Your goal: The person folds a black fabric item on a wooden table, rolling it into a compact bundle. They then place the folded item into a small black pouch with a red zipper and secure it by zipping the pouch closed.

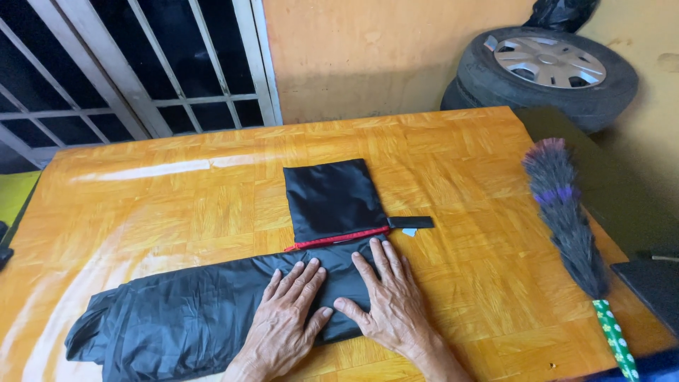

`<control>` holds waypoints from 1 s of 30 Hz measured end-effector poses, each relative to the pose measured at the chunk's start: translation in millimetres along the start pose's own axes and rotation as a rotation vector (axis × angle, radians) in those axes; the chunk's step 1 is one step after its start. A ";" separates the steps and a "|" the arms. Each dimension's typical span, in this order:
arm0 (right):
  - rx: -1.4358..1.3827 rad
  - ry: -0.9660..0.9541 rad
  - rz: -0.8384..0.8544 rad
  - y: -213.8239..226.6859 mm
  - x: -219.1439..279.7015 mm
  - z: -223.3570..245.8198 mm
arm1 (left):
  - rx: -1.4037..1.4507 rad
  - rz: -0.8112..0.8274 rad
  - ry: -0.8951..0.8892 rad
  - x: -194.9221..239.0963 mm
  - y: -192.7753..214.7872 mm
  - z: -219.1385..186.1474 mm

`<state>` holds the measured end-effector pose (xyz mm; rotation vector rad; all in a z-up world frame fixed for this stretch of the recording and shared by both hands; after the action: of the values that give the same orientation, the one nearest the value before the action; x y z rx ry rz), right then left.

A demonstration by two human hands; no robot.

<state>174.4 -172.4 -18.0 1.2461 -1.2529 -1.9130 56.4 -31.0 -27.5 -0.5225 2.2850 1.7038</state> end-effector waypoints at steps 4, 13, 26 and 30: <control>-0.015 -0.018 0.010 -3.2 0.0 -1.4 | -0.016 -0.044 -0.005 0.6 0.1 -0.9; 0.020 -0.020 0.077 -1.8 -9.8 -5.7 | -0.028 -0.056 0.004 -0.5 0.9 -2.3; 0.015 0.007 -0.004 -2.1 -6.0 -3.8 | -0.048 -0.037 0.011 0.6 -0.6 -3.0; 0.054 0.036 -0.033 -0.4 -3.5 -1.4 | -0.021 -0.031 0.015 0.9 -2.7 -1.1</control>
<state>177.2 -170.1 -17.1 1.3302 -1.2805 -1.8831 56.7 -32.9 -29.9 -0.5738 2.2602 1.7164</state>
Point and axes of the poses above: each hand's wrist, its own x-axis away from the middle knuckle, its own y-axis out of the back of the hand, z = x × y, the point moved 6 cm from there along -x, towards the middle knuckle, and after that the axes turned 3 degrees about y, right-handed, at the moved point
